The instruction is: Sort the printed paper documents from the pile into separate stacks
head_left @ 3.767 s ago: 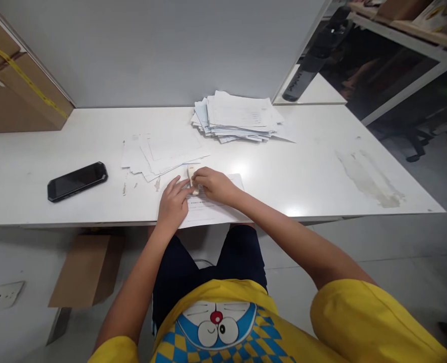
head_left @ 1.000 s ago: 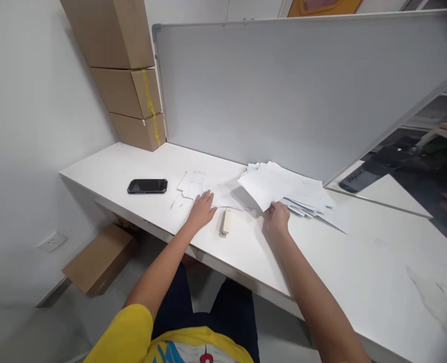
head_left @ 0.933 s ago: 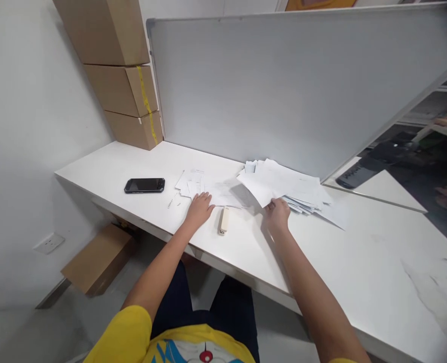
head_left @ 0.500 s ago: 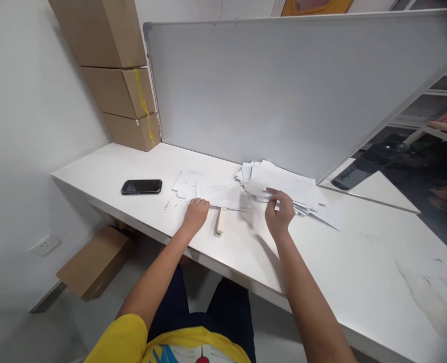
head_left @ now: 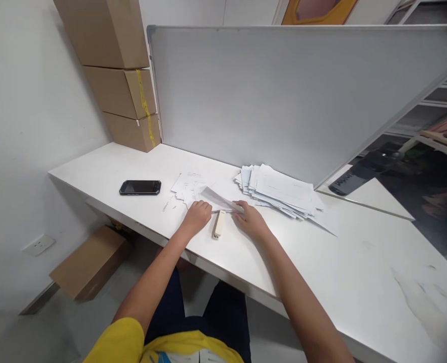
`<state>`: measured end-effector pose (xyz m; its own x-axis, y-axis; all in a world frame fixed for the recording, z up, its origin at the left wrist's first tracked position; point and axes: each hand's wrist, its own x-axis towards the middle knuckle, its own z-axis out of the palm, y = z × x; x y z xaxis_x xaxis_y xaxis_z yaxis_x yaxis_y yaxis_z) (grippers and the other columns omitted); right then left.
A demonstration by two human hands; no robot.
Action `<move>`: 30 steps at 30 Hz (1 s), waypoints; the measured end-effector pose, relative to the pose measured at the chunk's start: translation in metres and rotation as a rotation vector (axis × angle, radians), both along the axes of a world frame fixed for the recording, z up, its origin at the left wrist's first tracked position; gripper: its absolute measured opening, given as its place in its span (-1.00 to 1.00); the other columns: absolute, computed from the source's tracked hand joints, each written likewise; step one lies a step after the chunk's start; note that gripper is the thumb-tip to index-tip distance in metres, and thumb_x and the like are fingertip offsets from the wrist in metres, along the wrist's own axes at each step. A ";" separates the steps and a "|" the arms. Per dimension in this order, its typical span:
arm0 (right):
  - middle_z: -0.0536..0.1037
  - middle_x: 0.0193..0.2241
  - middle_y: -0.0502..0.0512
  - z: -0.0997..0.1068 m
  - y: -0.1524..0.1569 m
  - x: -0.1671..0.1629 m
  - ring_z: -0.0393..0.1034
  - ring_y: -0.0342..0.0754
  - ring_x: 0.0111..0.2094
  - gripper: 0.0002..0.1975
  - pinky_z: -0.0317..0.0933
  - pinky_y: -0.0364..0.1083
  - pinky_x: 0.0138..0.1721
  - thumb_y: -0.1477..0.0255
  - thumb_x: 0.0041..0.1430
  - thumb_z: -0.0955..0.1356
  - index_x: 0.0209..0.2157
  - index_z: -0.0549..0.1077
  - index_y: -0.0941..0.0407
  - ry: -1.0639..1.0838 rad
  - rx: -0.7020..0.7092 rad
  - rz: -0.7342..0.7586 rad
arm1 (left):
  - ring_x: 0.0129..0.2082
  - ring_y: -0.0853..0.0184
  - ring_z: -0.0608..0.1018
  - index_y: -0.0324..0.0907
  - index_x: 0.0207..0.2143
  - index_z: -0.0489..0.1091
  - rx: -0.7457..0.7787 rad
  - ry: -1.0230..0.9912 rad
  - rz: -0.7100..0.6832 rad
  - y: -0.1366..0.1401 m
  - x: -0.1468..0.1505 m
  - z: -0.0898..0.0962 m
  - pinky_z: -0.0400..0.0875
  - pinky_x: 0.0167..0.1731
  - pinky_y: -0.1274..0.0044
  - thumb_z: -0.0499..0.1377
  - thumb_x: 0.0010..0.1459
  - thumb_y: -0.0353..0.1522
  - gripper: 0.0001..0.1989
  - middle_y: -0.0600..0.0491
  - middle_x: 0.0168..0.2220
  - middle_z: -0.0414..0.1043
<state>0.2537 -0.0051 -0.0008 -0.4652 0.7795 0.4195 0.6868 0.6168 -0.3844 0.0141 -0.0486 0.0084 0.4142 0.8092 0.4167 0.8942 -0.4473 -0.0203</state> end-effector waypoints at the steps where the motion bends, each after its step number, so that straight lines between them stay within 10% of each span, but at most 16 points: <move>1: 0.57 -0.02 0.23 -0.001 -0.001 -0.002 0.49 0.14 -0.08 -0.61 0.35 0.07 -0.10 0.41 0.19 0.25 0.07 0.30 0.12 0.003 0.015 -0.004 | -0.27 0.20 0.46 -0.22 -0.36 0.34 -0.004 -0.015 -0.005 0.000 -0.001 0.001 0.28 -0.25 0.41 0.05 0.24 -0.52 -0.86 -0.05 -0.37 0.44; 12: 0.64 -0.22 0.14 -0.015 0.002 -0.003 0.53 0.02 -0.19 -0.74 0.33 0.00 -0.14 0.55 0.27 0.23 -0.14 0.51 0.10 -0.034 0.361 0.020 | -0.15 0.26 0.52 -0.16 -0.24 0.39 0.155 -0.310 -0.334 -0.007 -0.002 0.002 0.40 -0.13 0.38 0.01 0.33 -0.42 -0.84 0.00 -0.26 0.53; 18: 0.63 -0.23 0.13 0.010 -0.016 0.000 0.54 -0.01 -0.16 -0.68 0.39 -0.02 -0.15 0.64 0.24 0.23 -0.08 0.48 0.07 0.259 0.643 -0.055 | -0.07 0.20 0.52 -0.12 -0.12 0.38 0.368 -0.585 -0.217 -0.002 -0.003 0.001 0.40 -0.07 0.30 0.07 0.31 -0.33 -0.85 -0.08 -0.15 0.50; 25: 0.64 -0.16 0.10 0.043 -0.058 -0.022 0.53 0.00 -0.05 -0.53 0.44 0.04 -0.05 0.67 0.24 0.19 0.07 0.43 0.00 0.374 0.711 0.157 | 0.17 0.18 0.41 -0.03 0.28 0.11 -0.275 -1.621 0.013 -0.087 0.034 0.020 0.39 0.07 0.26 -0.20 0.36 -0.01 -0.44 -0.13 0.10 0.40; 30: 0.61 -0.05 0.07 0.035 -0.109 -0.035 0.50 -0.04 0.01 -0.55 0.43 0.01 -0.01 0.59 0.29 0.22 0.12 0.43 -0.06 0.165 0.450 0.489 | 0.21 0.04 0.39 -0.08 0.30 0.14 -0.729 -2.226 0.042 -0.179 0.047 0.029 0.34 0.15 0.14 -0.16 0.23 0.15 -0.24 -0.10 0.21 0.35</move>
<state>0.2190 -0.1136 0.0347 -0.6217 0.2296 0.7488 0.2434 0.9654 -0.0939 0.0610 -0.2274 0.0374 -0.1126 0.9698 -0.2162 -0.6811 0.0831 0.7274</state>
